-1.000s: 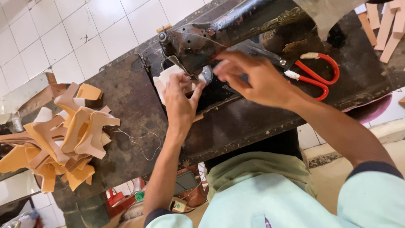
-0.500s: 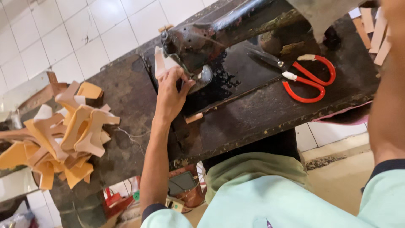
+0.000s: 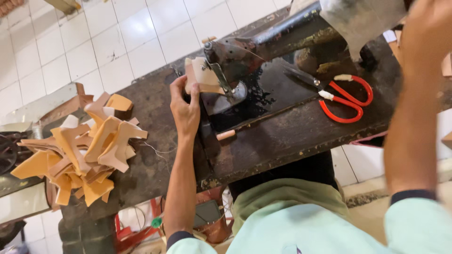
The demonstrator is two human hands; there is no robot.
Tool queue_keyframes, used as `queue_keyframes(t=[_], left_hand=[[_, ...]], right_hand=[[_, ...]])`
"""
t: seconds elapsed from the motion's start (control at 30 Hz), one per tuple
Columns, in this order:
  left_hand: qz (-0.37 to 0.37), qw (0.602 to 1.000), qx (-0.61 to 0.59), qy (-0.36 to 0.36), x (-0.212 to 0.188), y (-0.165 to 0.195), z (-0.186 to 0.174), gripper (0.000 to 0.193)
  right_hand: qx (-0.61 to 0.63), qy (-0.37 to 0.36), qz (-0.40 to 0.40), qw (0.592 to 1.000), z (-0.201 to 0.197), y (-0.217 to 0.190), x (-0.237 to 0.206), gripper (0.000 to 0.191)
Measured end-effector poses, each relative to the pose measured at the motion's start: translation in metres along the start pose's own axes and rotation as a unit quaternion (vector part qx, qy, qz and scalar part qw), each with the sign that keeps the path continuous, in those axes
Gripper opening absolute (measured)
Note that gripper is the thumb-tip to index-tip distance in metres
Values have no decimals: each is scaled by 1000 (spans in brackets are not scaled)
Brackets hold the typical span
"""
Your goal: The person uses a sewing machine to stitch together light-colored shoe parts, including heel counters and straps. They repeatedly align pieces, sew them, trim threads with scissors, and stack the finished parts on the table.
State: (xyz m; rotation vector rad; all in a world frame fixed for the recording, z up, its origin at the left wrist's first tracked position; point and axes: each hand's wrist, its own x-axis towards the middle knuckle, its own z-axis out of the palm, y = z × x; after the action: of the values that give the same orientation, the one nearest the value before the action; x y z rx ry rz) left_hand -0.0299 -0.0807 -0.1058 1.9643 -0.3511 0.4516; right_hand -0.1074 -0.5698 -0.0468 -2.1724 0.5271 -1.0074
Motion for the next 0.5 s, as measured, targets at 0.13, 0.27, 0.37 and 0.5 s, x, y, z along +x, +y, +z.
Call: queue_keyframes(t=[0.13, 0.27, 0.37, 0.5], left_hand=[[-86, 992, -93, 28, 1, -7, 0, 35], [-86, 992, -83, 32, -1, -8, 0, 37], [-100, 992, -57, 48, -1, -1, -6, 41], [-75, 993, 5, 86, -15, 21, -20, 50]], right_hand=[[189, 91, -45, 977, -9, -51, -50, 13], [303, -123, -357, 875, 17, -121, -102, 25], [-20, -294, -317, 902, 76, -168, -121, 13], [251, -481, -50, 839, 165, -193, -98, 40]])
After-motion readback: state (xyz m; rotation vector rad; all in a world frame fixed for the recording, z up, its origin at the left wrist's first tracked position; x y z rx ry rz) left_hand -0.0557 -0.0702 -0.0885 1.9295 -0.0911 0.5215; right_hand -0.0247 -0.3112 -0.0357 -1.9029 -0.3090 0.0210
